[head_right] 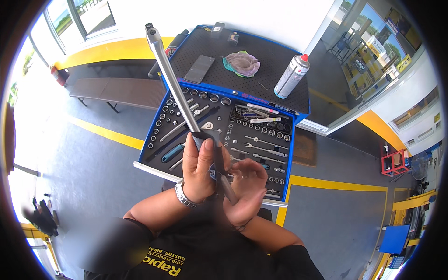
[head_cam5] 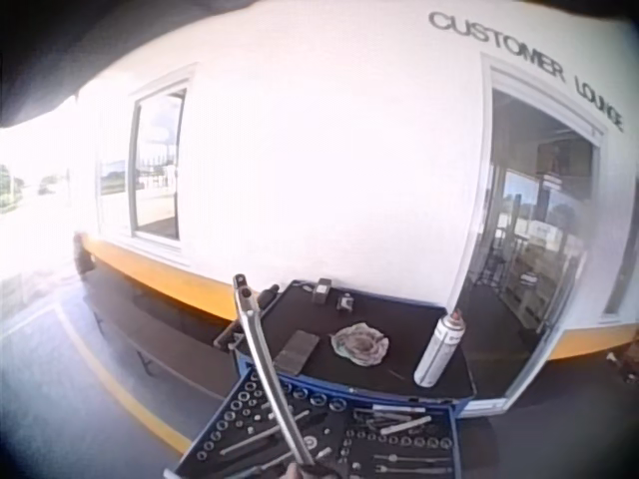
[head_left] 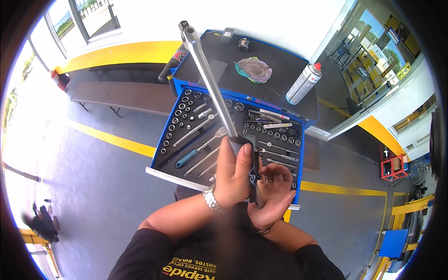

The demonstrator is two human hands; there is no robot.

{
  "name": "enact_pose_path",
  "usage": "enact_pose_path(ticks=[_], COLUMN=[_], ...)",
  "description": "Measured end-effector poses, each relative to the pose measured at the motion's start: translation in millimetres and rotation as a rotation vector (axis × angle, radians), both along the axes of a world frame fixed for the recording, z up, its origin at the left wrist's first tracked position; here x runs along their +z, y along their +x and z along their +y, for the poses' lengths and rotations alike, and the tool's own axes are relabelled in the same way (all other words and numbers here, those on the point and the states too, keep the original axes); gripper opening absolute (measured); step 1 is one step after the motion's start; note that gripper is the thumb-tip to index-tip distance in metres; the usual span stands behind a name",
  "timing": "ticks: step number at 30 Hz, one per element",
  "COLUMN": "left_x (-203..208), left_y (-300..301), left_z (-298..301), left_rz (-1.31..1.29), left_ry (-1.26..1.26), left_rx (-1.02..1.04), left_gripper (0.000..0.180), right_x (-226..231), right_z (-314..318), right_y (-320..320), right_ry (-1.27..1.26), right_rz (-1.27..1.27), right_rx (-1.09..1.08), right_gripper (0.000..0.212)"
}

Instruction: The person cleans various hand tools from a blue toolbox using a spray can and a cloth. They pick up items such as a ratchet, a screwdriver, and a torque wrench, spray them, and wipe them down before placing them back into the drawer.

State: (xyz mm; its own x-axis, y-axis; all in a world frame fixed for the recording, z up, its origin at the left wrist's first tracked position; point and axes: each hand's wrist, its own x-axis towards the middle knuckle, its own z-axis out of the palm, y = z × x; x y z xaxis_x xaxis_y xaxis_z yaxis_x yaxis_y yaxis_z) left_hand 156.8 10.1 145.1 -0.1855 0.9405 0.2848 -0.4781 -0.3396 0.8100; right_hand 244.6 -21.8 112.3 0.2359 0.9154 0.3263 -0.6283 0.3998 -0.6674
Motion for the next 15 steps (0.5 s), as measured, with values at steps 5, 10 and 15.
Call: enact_pose_path(ticks=[5, 10, 15], left_x=[-14, -34, -58], left_y=[14, -31, -51], left_z=[-24, -15, -17], left_rz=[0.126, 0.617, 1.346], left_ry=[0.029, -0.071, 0.409], left_rx=[-0.071, -0.146, 0.047], left_gripper=[0.039, 0.033, 0.038], right_x=[18, 50, 85], right_z=[20, 58, 65], right_y=[1, 24, 59], right_ry=[0.143, 0.184, 0.026], right_rz=[-0.336, -0.509, -0.017], right_rx=[-0.085, 0.076, 0.196], right_gripper=[0.077, 0.087, 0.046])
